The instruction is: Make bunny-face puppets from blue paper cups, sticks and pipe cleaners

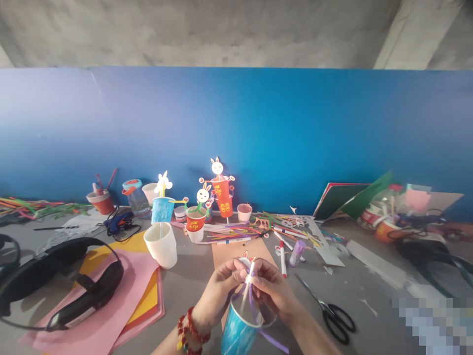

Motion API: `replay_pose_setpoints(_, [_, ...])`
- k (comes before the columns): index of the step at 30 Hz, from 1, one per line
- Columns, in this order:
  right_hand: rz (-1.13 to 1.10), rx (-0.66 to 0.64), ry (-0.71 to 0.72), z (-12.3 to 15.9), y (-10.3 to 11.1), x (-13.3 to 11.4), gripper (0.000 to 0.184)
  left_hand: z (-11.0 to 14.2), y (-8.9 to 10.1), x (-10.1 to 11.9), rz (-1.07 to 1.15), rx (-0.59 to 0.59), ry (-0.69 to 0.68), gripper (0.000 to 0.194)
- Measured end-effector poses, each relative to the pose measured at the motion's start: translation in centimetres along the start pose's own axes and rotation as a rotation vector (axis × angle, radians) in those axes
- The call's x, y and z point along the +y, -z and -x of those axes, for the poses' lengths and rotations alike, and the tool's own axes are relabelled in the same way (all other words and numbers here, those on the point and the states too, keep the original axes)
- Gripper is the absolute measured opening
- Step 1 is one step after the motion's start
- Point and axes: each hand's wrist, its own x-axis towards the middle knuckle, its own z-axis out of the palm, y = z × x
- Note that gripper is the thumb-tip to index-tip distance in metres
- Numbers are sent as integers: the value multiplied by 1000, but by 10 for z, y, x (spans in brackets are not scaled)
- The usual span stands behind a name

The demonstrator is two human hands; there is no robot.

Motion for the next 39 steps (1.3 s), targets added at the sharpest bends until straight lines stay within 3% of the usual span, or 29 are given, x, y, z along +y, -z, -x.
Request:
replay_pose_setpoints(6, [-97, -15, -60, -2, 1, 6, 39, -1, 4, -5, -3, -19, -5, 22])
replay_pose_setpoints(15, [129, 89, 33, -3, 4, -2, 33, -6, 9, -5, -374, 133, -319, 13])
replay_pose_setpoints(23, [63, 98, 47, -3, 6, 5, 35, -5, 10, -15, -106, 92, -114, 21])
replay_pose_setpoints(30, [70, 138, 49, -2, 7, 3, 33, -2, 13, -14, -466, 252, -325, 25])
replay_pose_setpoints(36, [55, 174, 56, -2, 7, 1, 32, -5, 22, -12, -439, 284, -369, 44])
replay_pose_setpoints(39, [57, 172, 70, -4, 9, 3, 30, -6, 25, -12, -399, 307, -348, 40])
